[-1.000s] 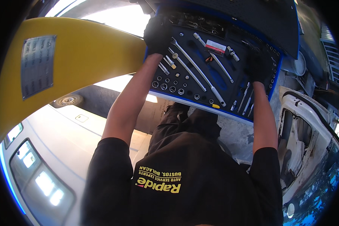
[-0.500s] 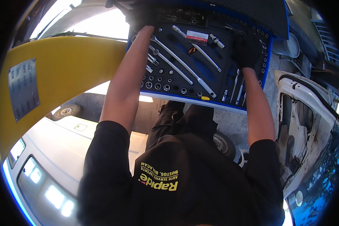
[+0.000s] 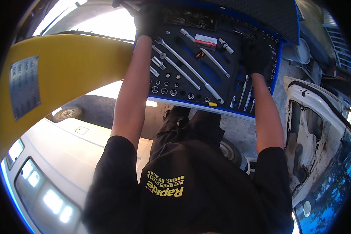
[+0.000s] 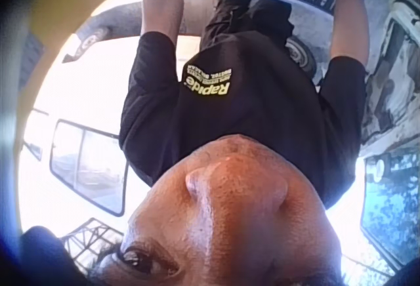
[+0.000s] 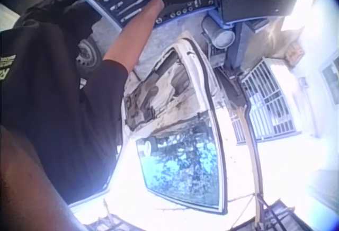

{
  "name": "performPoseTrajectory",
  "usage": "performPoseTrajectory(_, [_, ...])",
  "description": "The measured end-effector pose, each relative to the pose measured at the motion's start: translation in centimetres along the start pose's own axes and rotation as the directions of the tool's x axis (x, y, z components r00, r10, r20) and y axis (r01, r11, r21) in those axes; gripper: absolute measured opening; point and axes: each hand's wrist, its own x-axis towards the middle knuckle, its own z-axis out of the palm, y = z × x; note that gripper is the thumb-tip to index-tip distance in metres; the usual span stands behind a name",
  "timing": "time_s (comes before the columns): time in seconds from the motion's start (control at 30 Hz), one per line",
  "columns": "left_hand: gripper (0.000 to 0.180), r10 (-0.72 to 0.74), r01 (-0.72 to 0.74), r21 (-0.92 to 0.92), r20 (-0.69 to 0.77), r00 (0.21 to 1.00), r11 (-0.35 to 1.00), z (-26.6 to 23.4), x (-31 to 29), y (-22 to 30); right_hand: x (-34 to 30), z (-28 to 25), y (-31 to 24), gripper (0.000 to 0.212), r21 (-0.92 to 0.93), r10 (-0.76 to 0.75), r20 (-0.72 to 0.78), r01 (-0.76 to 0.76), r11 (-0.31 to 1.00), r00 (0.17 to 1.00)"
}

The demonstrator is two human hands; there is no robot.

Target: The person works under the hood of a white van, using a ratchet and socket to tighten bolts on the engine. They retrieve tools from a blue toolbox, assemble the ratchet, and repeatedly reach into the engine bay to adjust components.

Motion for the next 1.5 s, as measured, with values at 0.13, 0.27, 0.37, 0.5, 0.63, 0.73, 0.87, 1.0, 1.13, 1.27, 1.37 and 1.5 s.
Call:
performPoseTrajectory(0.13, [0.022,-0.095,0.019,-0.785,-0.051,0.994,0.619,0.9,-3.5,-3.2,0.4,-0.2,-0.4,0.05,0.072,0.003,0.033,-0.005,0.997,0.999])
performPoseTrajectory(0.27, [0.014,0.03,0.447,-0.652,0.546,0.837,-0.612,-4.5,-4.9,0.8,0.2,-1.0,-0.4,0.049,0.073,0.086,0.087,-0.092,0.993,0.992])
performPoseTrajectory(0.37, [0.013,0.26,0.466,-0.383,0.479,0.839,-0.798,-5.2,-5.5,0.5,0.0,-0.4,-0.5,0.051,-0.004,0.069,0.09,-0.069,0.998,0.994])
performPoseTrajectory(0.5, [0.014,0.258,0.438,-0.319,0.476,0.841,-0.841,-6.4,-6.4,1.7,-0.3,-0.5,-0.6,0.053,0.02,0.067,0.044,-0.068,0.997,0.997])
performPoseTrajectory(0.63, [0.015,0.327,0.457,-0.24,0.431,0.841,-0.857,-6.3,-6.6,2.3,-0.2,0.1,0.2,0.053,0.006,0.032,0.007,-0.032,0.999,0.999])
performPoseTrajectory(0.73, [0.021,0.124,0.372,-0.817,0.355,0.926,-0.441,-5.3,-6.5,1.7,-0.3,0.0,0.3,0.053,0.052,0.019,-0.017,-0.018,0.999,1.0])
performPoseTrajectory(0.87, [0.03,-0.097,0.176,-0.641,0.156,0.983,0.747,-3.7,-4.1,-0.5,-0.1,-0.4,-0.2,0.053,0.088,0.037,0.02,-0.038,0.995,0.999])
performPoseTrajectory(1.0, [0.03,0.142,-0.117,-0.325,0.056,0.988,0.938,-2.2,-1.9,-4.7,-0.2,0.1,0.2,0.054,0.02,0.041,-0.02,-0.041,0.999,0.999])
performPoseTrajectory(1.13, [0.03,0.119,-0.108,-0.052,0.445,0.887,0.993,-0.1,-1.1,-5.8,-0.2,0.1,-0.3,0.055,0.018,0.054,0.039,-0.055,0.998,0.998])
performPoseTrajectory(1.27, [0.033,0.34,-0.272,-0.209,0.478,0.81,0.94,0.4,0.4,-3.5,-0.2,0.1,1.1,0.055,0.028,0.043,0.02,-0.044,0.999,0.999])
performPoseTrajectory(1.37, [0.033,0.506,-0.325,-0.518,0.255,0.824,0.791,2.1,1.0,-7.4,0.5,-0.3,-0.1,0.053,0.115,0.029,0.001,-0.029,0.993,1.0])
performPoseTrajectory(1.5, [0.034,0.286,-0.172,-0.411,0.234,0.929,0.895,2.8,0.7,-10.5,0.4,-0.7,-1.1,0.048,0.099,0.056,0.139,-0.07,0.993,0.989])
